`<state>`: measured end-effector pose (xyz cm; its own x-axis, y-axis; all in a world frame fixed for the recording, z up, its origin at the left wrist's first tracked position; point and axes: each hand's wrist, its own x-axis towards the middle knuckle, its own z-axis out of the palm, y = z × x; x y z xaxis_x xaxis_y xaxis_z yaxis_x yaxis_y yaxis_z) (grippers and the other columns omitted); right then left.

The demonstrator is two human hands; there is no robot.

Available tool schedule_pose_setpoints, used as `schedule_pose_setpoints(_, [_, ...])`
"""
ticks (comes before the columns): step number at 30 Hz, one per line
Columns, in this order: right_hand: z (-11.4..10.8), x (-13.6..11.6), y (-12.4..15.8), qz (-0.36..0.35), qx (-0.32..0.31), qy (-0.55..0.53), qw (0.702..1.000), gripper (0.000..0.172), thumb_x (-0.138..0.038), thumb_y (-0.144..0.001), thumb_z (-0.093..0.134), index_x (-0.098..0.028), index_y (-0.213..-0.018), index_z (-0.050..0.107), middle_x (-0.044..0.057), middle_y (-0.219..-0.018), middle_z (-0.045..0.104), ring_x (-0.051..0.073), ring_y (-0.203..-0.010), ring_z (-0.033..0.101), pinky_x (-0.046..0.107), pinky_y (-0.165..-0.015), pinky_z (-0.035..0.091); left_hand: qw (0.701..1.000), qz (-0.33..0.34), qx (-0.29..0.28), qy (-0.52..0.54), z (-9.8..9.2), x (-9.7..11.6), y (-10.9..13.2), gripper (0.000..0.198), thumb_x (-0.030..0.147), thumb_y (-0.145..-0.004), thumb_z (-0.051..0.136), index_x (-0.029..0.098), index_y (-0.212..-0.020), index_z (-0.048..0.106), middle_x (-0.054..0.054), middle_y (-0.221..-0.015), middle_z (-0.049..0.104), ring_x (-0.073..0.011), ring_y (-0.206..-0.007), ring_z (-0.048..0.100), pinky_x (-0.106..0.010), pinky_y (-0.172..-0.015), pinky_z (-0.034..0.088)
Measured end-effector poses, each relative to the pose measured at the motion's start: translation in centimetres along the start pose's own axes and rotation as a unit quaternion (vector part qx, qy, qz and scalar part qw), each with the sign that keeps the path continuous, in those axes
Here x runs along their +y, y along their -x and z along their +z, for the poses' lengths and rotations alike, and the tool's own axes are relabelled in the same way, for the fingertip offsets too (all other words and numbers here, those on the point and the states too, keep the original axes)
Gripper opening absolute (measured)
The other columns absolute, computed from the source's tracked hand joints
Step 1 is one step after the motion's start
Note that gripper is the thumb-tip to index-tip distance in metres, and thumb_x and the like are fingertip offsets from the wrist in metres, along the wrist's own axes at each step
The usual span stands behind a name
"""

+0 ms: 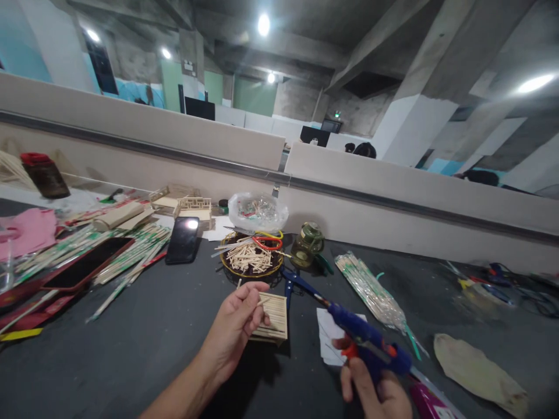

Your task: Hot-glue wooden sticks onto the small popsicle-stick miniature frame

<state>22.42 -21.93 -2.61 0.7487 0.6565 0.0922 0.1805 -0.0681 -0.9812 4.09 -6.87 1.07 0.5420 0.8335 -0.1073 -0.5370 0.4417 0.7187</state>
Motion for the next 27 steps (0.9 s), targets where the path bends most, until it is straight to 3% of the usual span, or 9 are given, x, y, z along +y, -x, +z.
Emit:
schedule_pose_setpoints(6, [-5.1, 4.8, -2.6, 0.145, -0.001, -0.032, 0.989, 0.055, -0.061, -0.065, 0.075, -0.015, -0.091, 0.06, -0.004, -0.054, 0.058, 0.011, -0.044, 0.049, 0.02, -0.041, 0.039, 0.995, 0.051, 0.021, -0.083, -0.1, 0.2, 0.2, 0.02, 0.034, -0.08, 0.071, 0.018, -0.084, 0.059, 0.003, -0.06, 0.058, -0.0087, -0.059, 0.052, -0.017, -0.056, 0.038])
schedule_pose_setpoints(11, [-5.4, 7.1, -2.4, 0.162, -0.021, -0.028, 0.986, 0.058, -0.066, -0.062, 0.072, -0.015, -0.086, 0.058, 0.004, -0.066, 0.067, 0.017, -0.046, 0.058, 0.025, -0.035, 0.042, 0.991, 0.059, 0.025, -0.117, -0.4, -0.1, 0.0, 0.023, 0.037, -0.081, 0.069, 0.018, -0.077, 0.057, 0.001, -0.063, 0.06, -0.0093, -0.06, 0.05, -0.019, -0.056, 0.037])
schedule_pose_setpoints(13, [-5.3, 7.3, -2.4, 0.148, -0.002, 0.039, 0.988, 0.058, -0.07, -0.065, 0.066, -0.017, -0.088, 0.059, 0.006, -0.07, 0.068, 0.021, -0.049, 0.062, 0.027, -0.035, 0.043, 0.99, 0.063, 0.029, -0.124, -0.3, -0.1, 0.0, 0.024, 0.038, -0.08, 0.07, 0.018, -0.075, 0.057, 0.001, -0.063, 0.059, -0.0097, -0.06, 0.05, -0.019, -0.057, 0.037])
schedule_pose_setpoints(16, [-5.9, 7.3, -2.6, 0.084, 0.019, 0.264, 0.961, 0.052, -0.068, -0.074, 0.056, -0.02, -0.09, 0.066, 0.009, -0.072, 0.071, 0.025, -0.053, 0.066, 0.031, -0.042, 0.046, 0.988, 0.066, 0.036, -0.132, 0.0, 0.1, 0.1, 0.026, 0.039, -0.078, 0.072, 0.017, -0.073, 0.058, 0.0, -0.063, 0.06, -0.0109, -0.06, 0.051, -0.021, -0.059, 0.038])
schedule_pose_setpoints(18, [-6.3, 7.0, -2.7, 0.005, 0.025, 0.407, 0.913, 0.046, -0.064, -0.08, 0.053, -0.021, -0.086, 0.071, 0.013, -0.078, 0.073, 0.029, -0.062, 0.068, 0.035, -0.05, 0.048, 0.988, 0.066, 0.042, -0.137, 0.2, 0.4, 0.2, 0.027, 0.039, -0.077, 0.072, 0.017, -0.072, 0.058, 0.0, -0.063, 0.06, -0.0116, -0.061, 0.052, -0.022, -0.059, 0.04])
schedule_pose_setpoints(20, [-6.2, 6.1, -2.7, -0.085, 0.047, 0.481, 0.871, 0.047, -0.059, -0.086, 0.047, -0.02, -0.082, 0.071, 0.016, -0.082, 0.072, 0.033, -0.071, 0.068, 0.04, -0.059, 0.049, 0.986, 0.067, 0.048, -0.143, 0.4, 0.5, 0.3, 0.025, 0.038, -0.076, 0.073, 0.017, -0.072, 0.059, 0.0, -0.064, 0.06, -0.0118, -0.061, 0.053, -0.022, -0.06, 0.04])
schedule_pose_setpoints(23, [-4.8, 3.6, -2.3, -0.219, 0.084, 0.457, 0.858, 0.044, -0.051, -0.093, 0.041, -0.017, -0.09, 0.069, 0.016, -0.083, 0.07, 0.031, -0.079, 0.065, 0.042, -0.071, 0.047, 0.983, 0.075, 0.052, -0.162, 0.5, 0.5, 0.4, 0.021, 0.034, -0.074, 0.075, 0.017, -0.075, 0.063, 0.0, -0.066, 0.061, -0.0117, -0.061, 0.054, -0.021, -0.06, 0.041])
schedule_pose_setpoints(25, [-2.9, 1.3, -1.9, -0.305, 0.053, 0.38, 0.872, 0.031, -0.043, -0.093, 0.048, -0.019, -0.092, 0.068, 0.011, -0.084, 0.07, 0.026, -0.078, 0.064, 0.036, -0.072, 0.047, 0.978, 0.085, 0.056, -0.18, 0.4, 0.4, 0.4, 0.019, 0.032, -0.073, 0.076, 0.017, -0.078, 0.066, 0.0, -0.069, 0.063, -0.012, -0.064, 0.055, -0.021, -0.062, 0.042])
schedule_pose_setpoints(27, [-0.6, -1.4, -1.3, -0.338, 0.016, 0.309, 0.889, 0.017, -0.031, -0.094, 0.052, -0.021, -0.094, 0.065, 0.007, -0.088, 0.069, 0.022, -0.083, 0.062, 0.033, -0.077, 0.046, 0.971, 0.094, 0.064, -0.209, 0.4, 0.3, 0.5, 0.018, 0.032, -0.072, 0.076, 0.018, -0.08, 0.068, -0.001, -0.072, 0.064, -0.0131, -0.066, 0.056, -0.022, -0.063, 0.043])
